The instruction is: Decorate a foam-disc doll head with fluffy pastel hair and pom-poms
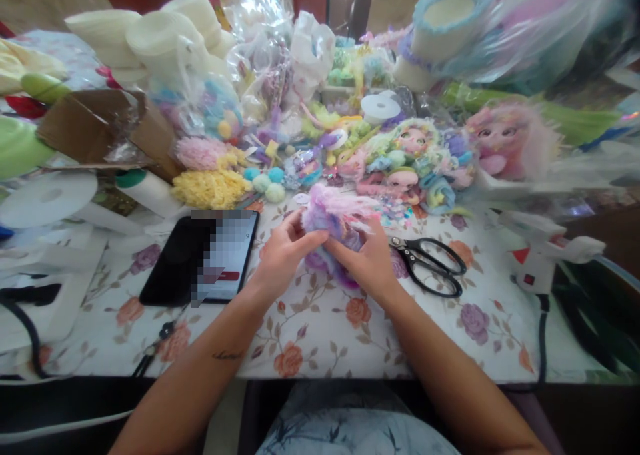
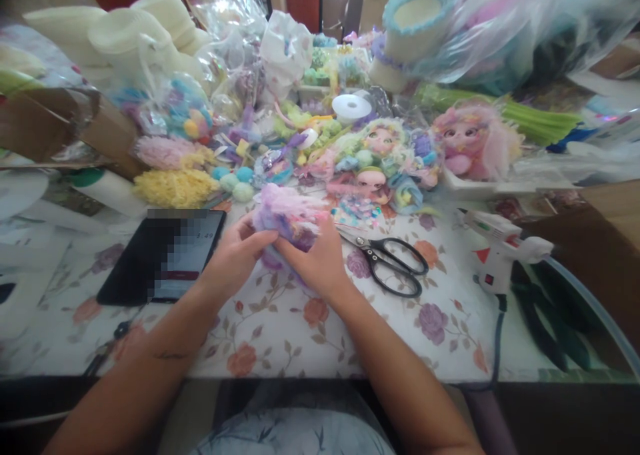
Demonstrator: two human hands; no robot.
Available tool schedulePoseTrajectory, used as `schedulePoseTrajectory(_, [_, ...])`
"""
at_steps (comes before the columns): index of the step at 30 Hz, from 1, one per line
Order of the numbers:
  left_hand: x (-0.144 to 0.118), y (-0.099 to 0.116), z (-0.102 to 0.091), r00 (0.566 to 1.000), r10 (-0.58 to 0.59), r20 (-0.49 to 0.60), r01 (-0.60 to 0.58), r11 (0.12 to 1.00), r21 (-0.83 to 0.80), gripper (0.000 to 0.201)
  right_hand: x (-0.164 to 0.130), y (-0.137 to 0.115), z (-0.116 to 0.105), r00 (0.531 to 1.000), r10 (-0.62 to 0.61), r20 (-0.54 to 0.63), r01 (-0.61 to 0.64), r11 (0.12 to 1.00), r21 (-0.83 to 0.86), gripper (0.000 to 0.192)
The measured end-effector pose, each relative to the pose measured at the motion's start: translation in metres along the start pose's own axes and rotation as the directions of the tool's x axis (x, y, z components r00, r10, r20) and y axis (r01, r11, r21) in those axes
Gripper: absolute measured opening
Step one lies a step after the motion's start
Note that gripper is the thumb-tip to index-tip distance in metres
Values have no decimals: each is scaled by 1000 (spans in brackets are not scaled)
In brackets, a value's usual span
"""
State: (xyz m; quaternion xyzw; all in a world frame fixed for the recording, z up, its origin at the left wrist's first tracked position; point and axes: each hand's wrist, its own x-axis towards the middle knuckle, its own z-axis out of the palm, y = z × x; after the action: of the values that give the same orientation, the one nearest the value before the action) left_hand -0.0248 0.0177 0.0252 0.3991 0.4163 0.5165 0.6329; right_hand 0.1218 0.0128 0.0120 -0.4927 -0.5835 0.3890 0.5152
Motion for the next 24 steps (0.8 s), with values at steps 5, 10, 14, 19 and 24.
schedulePoseTrajectory(5, [-1,2,-6,1000,-25,17,24,995,101,31,5,1,-10,994,93,65,-100,987,126,63])
schedulePoseTrajectory(10, [-5,6,-7,998,-47,-41,55,973,226,49,7,-5,-23,946,108,305,-157,977,143,34])
schedulePoseTrajectory(14, [-9,9,-2,997,68,-28,-56,949,309,28,4,-6,-23,953,136,269,-200,953,227,22])
schedulePoseTrajectory(19, [-14,7,0,946,310,-100,-217,829,516,19,3,-1,-16,972,157,176,-211,911,354,32])
schedulePoseTrajectory(24, [-18,8,2,898,416,-144,-273,782,560,15,1,-2,-12,969,181,168,-222,938,266,26])
